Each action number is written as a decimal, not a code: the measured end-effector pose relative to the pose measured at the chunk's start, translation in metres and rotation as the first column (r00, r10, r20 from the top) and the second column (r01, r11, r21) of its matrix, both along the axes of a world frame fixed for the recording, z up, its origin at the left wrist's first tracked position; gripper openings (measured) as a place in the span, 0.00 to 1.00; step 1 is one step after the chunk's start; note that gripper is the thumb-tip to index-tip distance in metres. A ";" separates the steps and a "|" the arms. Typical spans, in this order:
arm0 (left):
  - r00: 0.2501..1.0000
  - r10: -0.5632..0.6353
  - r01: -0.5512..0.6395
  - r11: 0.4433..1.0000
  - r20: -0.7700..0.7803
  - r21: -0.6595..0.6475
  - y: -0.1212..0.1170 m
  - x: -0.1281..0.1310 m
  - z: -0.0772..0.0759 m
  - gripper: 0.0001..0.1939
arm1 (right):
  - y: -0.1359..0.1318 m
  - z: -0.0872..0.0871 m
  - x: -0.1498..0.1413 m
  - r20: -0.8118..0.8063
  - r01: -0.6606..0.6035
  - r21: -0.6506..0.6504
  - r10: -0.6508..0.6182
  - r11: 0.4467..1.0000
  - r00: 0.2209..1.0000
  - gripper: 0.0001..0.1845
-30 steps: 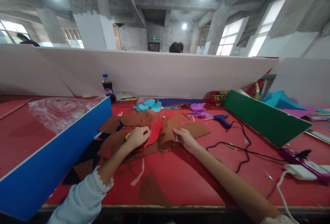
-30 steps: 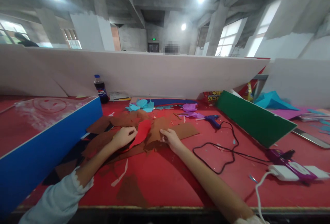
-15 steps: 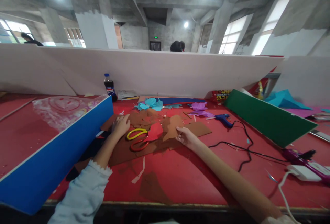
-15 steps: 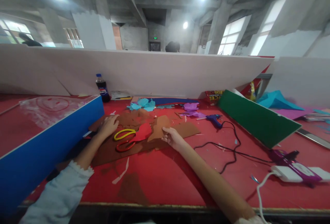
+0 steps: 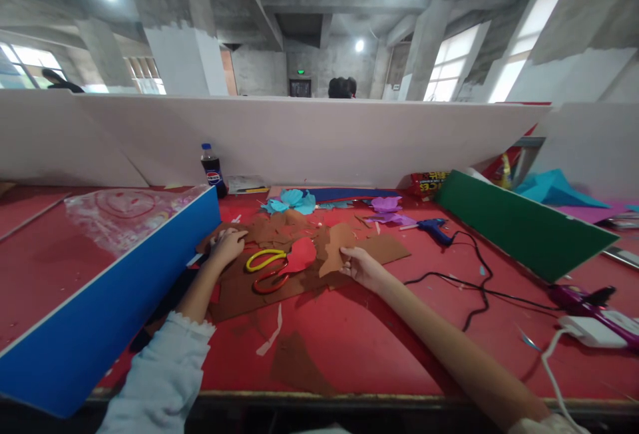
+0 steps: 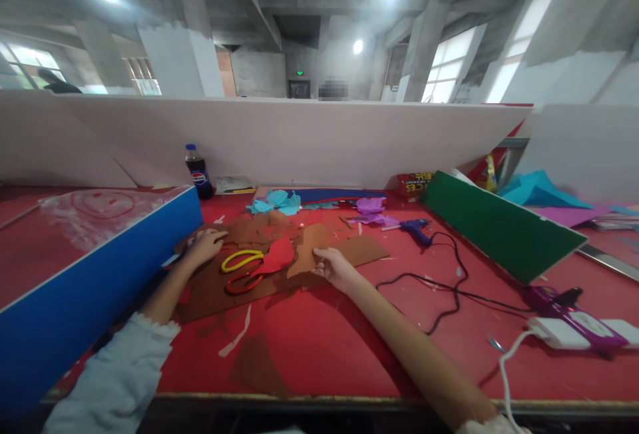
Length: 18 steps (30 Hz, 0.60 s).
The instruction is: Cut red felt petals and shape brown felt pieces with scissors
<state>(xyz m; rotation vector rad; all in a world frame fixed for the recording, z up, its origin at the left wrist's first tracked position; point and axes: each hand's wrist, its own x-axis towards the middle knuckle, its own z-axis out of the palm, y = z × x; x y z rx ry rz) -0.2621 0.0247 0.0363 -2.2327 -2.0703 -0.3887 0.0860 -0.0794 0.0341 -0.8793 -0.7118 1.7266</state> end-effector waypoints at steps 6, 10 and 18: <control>0.996 -0.045 0.036 0.993 0.083 0.111 0.006 -0.004 -0.007 0.16 | -0.001 0.001 -0.002 0.022 -0.013 0.010 0.013 1.000 1.000 0.06; 0.978 -0.108 0.064 0.970 0.181 0.234 0.011 -0.006 -0.003 0.18 | -0.001 0.000 -0.002 0.037 -0.001 0.003 0.001 1.000 0.999 0.07; 0.859 -0.346 0.173 0.890 0.378 0.421 -0.001 0.010 0.026 0.23 | 0.001 -0.001 -0.001 0.015 -0.003 -0.019 0.004 1.000 1.000 0.08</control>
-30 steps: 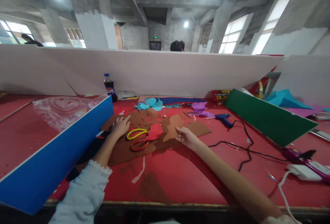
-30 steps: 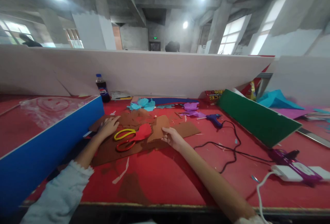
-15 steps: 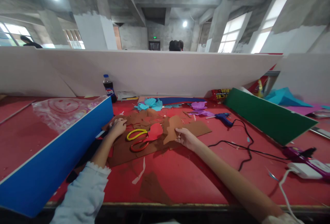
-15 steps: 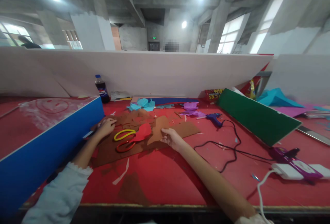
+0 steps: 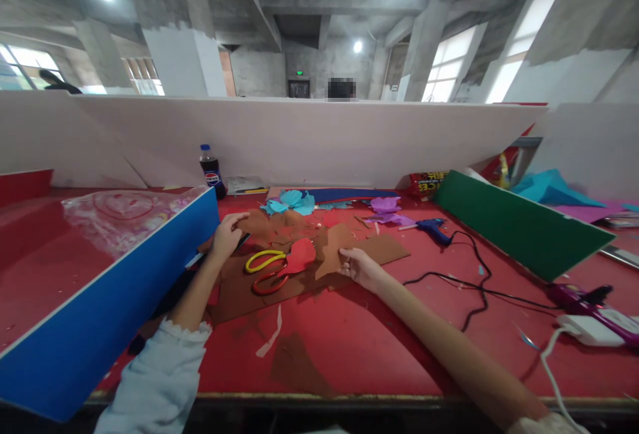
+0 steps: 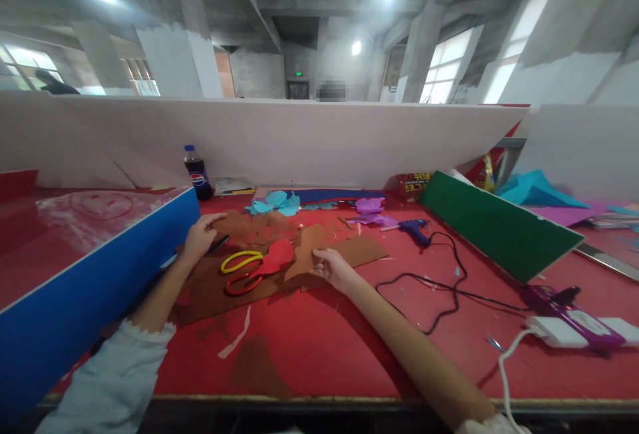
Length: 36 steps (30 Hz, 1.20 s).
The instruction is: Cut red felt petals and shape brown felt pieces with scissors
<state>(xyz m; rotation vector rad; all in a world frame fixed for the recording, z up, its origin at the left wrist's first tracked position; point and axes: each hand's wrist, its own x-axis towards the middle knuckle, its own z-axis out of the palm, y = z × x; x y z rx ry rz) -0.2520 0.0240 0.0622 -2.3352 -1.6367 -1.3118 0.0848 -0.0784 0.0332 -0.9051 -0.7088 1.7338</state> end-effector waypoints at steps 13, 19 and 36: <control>0.942 -0.252 0.236 0.967 0.221 0.100 -0.044 0.037 0.037 0.09 | -0.001 0.000 -0.005 0.090 0.031 0.049 -0.036 0.998 0.995 0.09; 0.864 -0.422 0.481 0.853 0.277 -0.201 -0.071 0.072 0.039 0.08 | -0.007 0.001 -0.012 0.175 -0.002 0.107 -0.016 0.994 0.984 0.13; 0.792 -0.476 0.610 0.629 0.381 -0.481 -0.083 0.108 0.000 0.19 | -0.012 -0.008 -0.020 0.307 -0.174 0.134 0.126 0.976 0.943 0.14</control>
